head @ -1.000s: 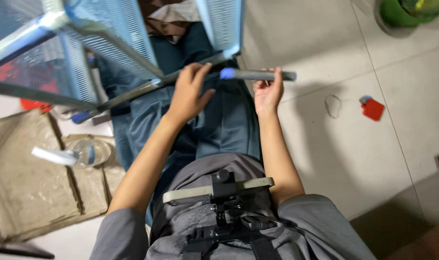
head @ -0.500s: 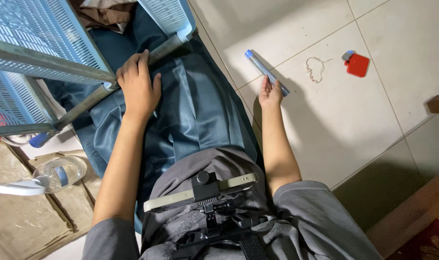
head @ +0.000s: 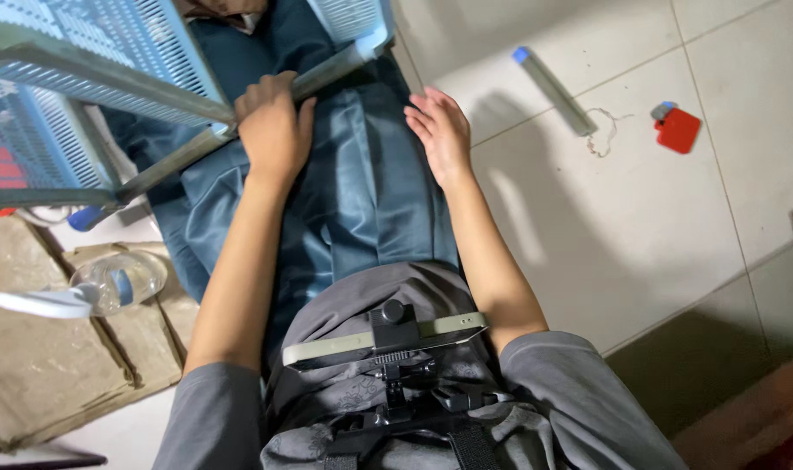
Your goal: The person disassembles a three-tier plastic storage rack by hand, removing vertical poles and horizontal crossbars from the blue plastic baskets. The person works on a blue mat on a tiled floor, detaching components and laying them aside.
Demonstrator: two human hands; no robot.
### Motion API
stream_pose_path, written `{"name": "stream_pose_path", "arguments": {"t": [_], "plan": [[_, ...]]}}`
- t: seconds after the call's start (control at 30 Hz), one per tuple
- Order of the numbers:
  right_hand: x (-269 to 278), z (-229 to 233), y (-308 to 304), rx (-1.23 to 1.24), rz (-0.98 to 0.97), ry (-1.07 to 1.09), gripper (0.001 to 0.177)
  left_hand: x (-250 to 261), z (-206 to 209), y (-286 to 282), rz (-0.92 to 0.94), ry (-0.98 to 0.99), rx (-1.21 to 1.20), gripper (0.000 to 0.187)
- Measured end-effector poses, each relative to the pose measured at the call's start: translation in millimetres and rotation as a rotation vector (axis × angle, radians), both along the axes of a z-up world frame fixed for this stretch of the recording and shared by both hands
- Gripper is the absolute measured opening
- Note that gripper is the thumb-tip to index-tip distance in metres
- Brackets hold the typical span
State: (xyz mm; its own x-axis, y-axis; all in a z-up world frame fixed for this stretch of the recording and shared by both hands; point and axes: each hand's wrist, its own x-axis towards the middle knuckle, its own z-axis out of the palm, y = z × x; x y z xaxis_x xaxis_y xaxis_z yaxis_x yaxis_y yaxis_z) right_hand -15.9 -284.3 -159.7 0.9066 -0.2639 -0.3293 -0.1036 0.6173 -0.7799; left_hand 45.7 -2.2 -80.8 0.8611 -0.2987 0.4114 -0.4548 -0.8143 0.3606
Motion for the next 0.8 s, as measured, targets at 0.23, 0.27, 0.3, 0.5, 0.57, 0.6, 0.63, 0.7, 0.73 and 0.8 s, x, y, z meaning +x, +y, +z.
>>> {"name": "stream_pose_path", "arguments": {"t": [0.23, 0.27, 0.3, 0.5, 0.57, 0.6, 0.63, 0.7, 0.73, 0.8], "plan": [[50, 30, 95, -0.213, 0.142, -0.117, 0.035, 29, -25, -6, 0.095, 0.042, 0.144, 0.03], [53, 29, 102, -0.23, 0.128, -0.103, 0.033, 33, -28, -6, 0.097, 0.054, 0.159, 0.03], [55, 27, 110, -0.247, 0.114, -0.089, 0.031, 35, -31, -6, 0.097, 0.047, 0.174, 0.028], [65, 19, 109, -0.195, 0.172, -0.037, 0.026, 42, -23, -1, 0.014, 0.152, 0.186, 0.027], [68, 18, 108, -0.177, 0.183, -0.038, 0.025, 46, -12, 1, -0.033, 0.216, 0.183, 0.029], [70, 18, 109, -0.166, 0.188, -0.036, 0.026, 49, -6, 2, -0.046, 0.337, 0.192, 0.029], [72, 18, 109, -0.156, 0.192, -0.035, 0.026, 54, 1, 1, -0.058, 0.458, 0.2, 0.028], [75, 19, 110, -0.127, 0.187, -0.033, 0.029, 60, 12, 1, -0.072, 0.63, 0.212, 0.03], [77, 19, 110, -0.113, 0.184, -0.033, 0.031, 62, 16, 1, -0.071, 0.681, 0.214, 0.032], [79, 20, 110, 0.02, 0.207, -0.06, 0.035, 64, 21, 2, -0.068, 0.738, 0.217, 0.034]]}}
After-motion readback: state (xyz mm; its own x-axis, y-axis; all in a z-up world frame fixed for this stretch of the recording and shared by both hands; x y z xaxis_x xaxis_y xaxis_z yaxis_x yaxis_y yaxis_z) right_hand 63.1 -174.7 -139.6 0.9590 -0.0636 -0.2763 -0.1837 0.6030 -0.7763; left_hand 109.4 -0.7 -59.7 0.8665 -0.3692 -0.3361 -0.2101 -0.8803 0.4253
